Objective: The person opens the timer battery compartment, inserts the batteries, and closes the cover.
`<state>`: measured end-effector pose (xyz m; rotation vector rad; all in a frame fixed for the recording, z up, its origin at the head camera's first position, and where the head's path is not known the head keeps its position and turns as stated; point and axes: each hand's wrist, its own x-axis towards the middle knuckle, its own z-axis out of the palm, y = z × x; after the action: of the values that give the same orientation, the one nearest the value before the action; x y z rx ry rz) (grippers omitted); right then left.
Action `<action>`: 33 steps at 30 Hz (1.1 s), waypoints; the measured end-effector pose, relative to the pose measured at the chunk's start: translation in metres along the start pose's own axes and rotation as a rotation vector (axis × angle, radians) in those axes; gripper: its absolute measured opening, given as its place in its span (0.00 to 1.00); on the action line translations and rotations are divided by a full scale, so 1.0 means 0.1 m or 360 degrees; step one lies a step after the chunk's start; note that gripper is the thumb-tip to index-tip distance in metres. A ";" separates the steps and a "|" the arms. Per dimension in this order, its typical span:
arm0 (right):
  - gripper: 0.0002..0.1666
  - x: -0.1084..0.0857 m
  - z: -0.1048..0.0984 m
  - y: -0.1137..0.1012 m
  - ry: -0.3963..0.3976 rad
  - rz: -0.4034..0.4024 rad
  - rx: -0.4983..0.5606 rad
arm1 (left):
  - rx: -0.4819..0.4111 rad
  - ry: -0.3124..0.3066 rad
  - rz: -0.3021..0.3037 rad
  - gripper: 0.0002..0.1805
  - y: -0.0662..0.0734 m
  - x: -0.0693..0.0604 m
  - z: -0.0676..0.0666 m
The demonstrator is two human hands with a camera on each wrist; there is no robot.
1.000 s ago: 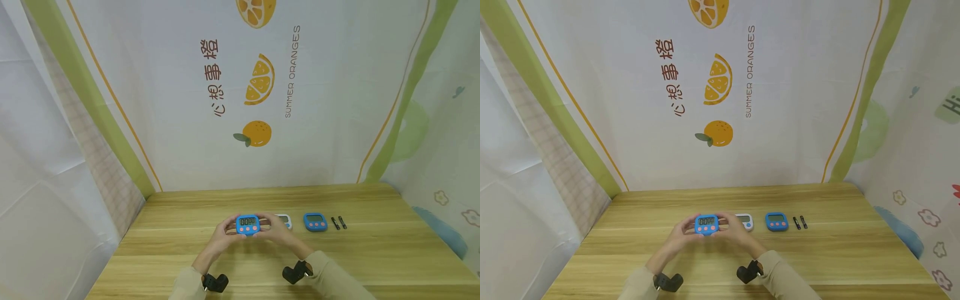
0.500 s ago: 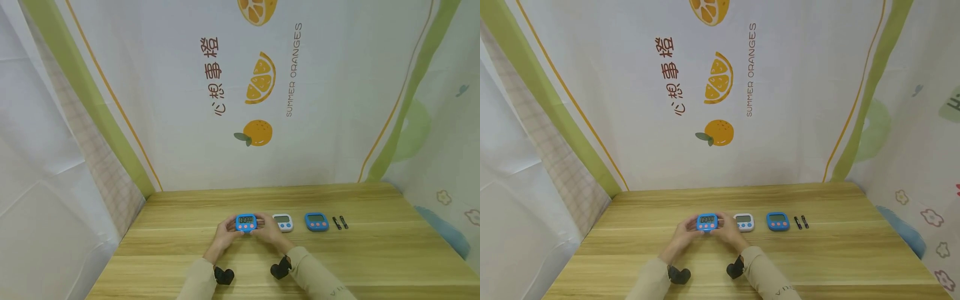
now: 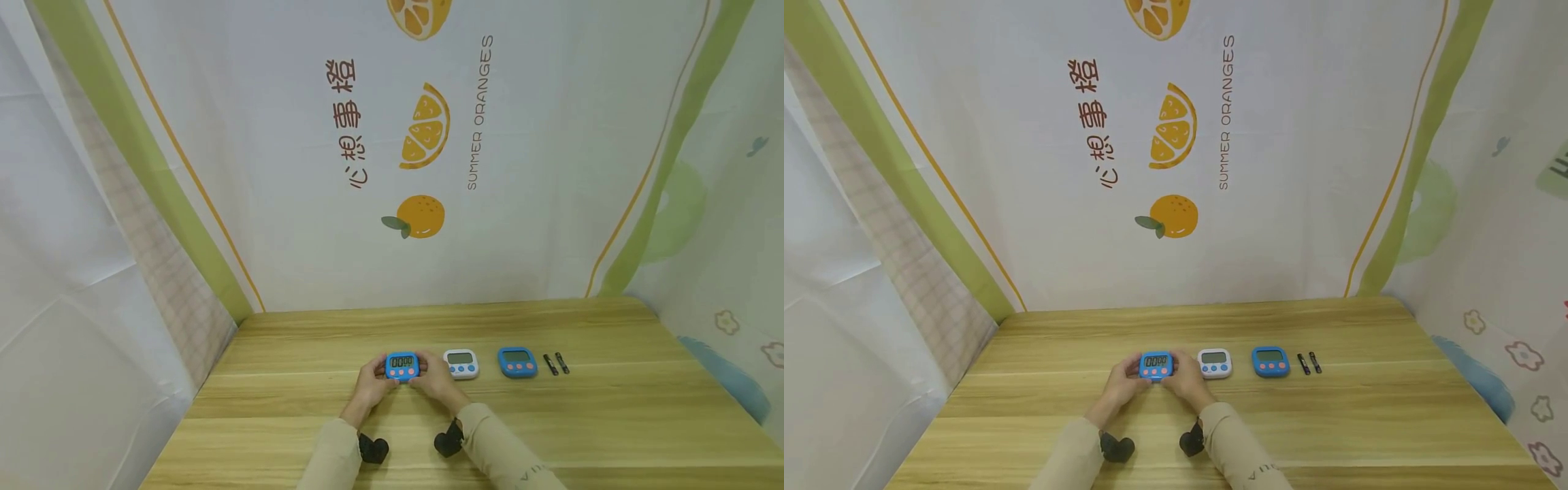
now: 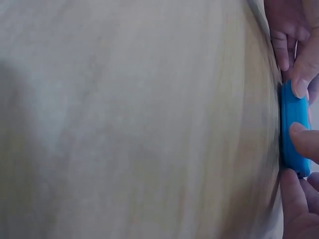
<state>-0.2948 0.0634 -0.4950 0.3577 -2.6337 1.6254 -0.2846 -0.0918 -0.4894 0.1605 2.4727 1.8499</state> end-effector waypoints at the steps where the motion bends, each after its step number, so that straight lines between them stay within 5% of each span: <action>1: 0.33 0.00 0.00 0.00 0.0003 0.0006 -0.0009 | 0.0004 0.0003 -0.0005 0.34 0.01 0.00 0.00; 11: 0.34 -0.02 -0.05 -0.04 -0.0051 0.0037 -0.0043 | -0.0008 -0.0005 -0.0041 0.37 0.01 -0.02 -0.01; 19: 0.34 -0.07 -0.40 -0.16 -0.0066 0.0080 0.0097 | -0.0045 0.0027 0.0037 0.37 0.17 -0.06 0.03; 26: 0.32 -0.05 -0.79 -0.04 0.0058 0.0088 0.0013 | -0.0171 -0.0067 0.0209 0.34 0.38 -0.04 0.25; 33: 0.32 -0.15 -1.04 0.07 0.0033 0.0141 -0.0020 | -0.0188 -0.0189 0.0214 0.33 0.44 0.00 0.59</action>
<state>-0.2921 0.1611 -0.4561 0.2255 -2.6794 1.6262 -0.2761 -0.0234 -0.4634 0.4283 2.3197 1.9680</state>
